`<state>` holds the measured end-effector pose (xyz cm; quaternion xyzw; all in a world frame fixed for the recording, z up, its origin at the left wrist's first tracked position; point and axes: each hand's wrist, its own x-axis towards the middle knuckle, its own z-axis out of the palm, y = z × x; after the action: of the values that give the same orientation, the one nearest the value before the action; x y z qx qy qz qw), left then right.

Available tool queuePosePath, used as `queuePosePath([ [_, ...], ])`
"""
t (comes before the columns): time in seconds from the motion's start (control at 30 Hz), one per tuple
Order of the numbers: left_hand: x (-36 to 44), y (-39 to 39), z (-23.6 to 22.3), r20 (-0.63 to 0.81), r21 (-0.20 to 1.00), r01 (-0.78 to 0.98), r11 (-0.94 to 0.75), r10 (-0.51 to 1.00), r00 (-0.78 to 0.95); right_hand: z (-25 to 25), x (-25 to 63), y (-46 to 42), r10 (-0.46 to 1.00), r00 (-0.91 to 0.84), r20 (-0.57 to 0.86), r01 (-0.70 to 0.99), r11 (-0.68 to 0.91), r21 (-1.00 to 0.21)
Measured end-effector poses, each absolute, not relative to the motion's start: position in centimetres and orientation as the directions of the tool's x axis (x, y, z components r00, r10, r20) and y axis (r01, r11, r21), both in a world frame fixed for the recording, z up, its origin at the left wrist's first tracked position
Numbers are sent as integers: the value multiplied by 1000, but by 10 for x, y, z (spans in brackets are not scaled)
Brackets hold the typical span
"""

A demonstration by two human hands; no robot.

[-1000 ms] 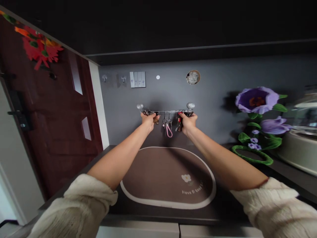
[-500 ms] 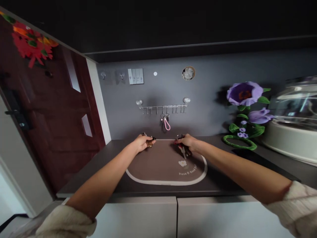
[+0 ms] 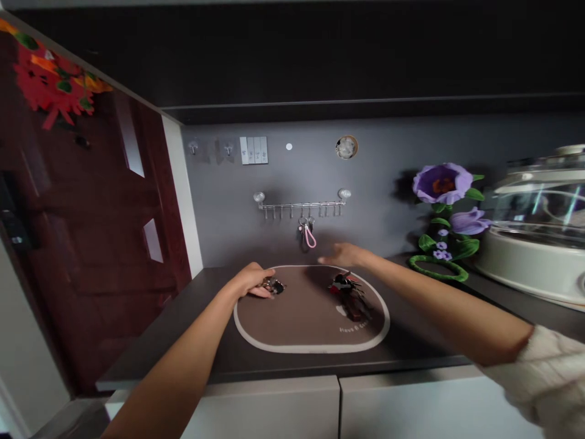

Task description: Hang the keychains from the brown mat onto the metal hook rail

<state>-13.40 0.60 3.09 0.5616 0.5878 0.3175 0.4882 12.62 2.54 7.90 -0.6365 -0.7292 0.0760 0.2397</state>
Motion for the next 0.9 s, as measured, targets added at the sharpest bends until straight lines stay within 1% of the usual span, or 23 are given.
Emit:
queuePosePath([
  [0.03,-134,5,32,-206,880,453,145,975,88,81,119,32,975,-21,220,846,135,-516],
  [0.1,-136,4,35,-145,754,653,69,987,63,83,102,49,966,114,233,688,93,-720],
  [0.17,-138,2,37,-15,581,813,-47,998,68,82,83,67,925,257,279,526,108,-844],
  [0.23,-140,0,38,112,410,903,-125,990,86,78,66,85,880,354,318,379,175,-909],
  [0.27,-141,0,38,149,349,926,-142,984,95,75,58,94,861,397,318,326,192,-926],
  [0.33,-143,0,37,166,280,950,-141,981,97,72,47,106,811,488,322,286,200,-937],
  [0.37,-144,1,36,160,260,957,-130,983,90,72,43,109,803,505,316,271,200,-942],
  [0.43,-145,4,34,156,233,967,-102,986,66,73,39,110,824,495,278,214,195,-957],
  [0.53,-147,7,31,159,226,970,-92,986,57,85,39,99,893,411,185,15,196,-980],
  [0.6,-147,8,29,167,242,965,-95,984,55,101,41,90,919,368,142,-105,192,-976],
  [0.7,-147,10,28,184,306,947,-99,982,44,133,45,80,928,341,150,-166,216,-962],
  [0.77,-148,11,27,208,354,928,-119,977,45,153,47,74,932,320,169,-165,231,-959],
  [0.8,-149,11,26,222,376,917,-129,974,46,159,48,71,938,292,186,-131,232,-964],
  [0.87,-151,14,25,245,418,898,-136,969,32,161,48,63,968,179,174,44,169,-985],
  [0.9,-152,15,24,251,440,888,-133,968,20,156,48,57,978,136,159,81,148,-986],
])
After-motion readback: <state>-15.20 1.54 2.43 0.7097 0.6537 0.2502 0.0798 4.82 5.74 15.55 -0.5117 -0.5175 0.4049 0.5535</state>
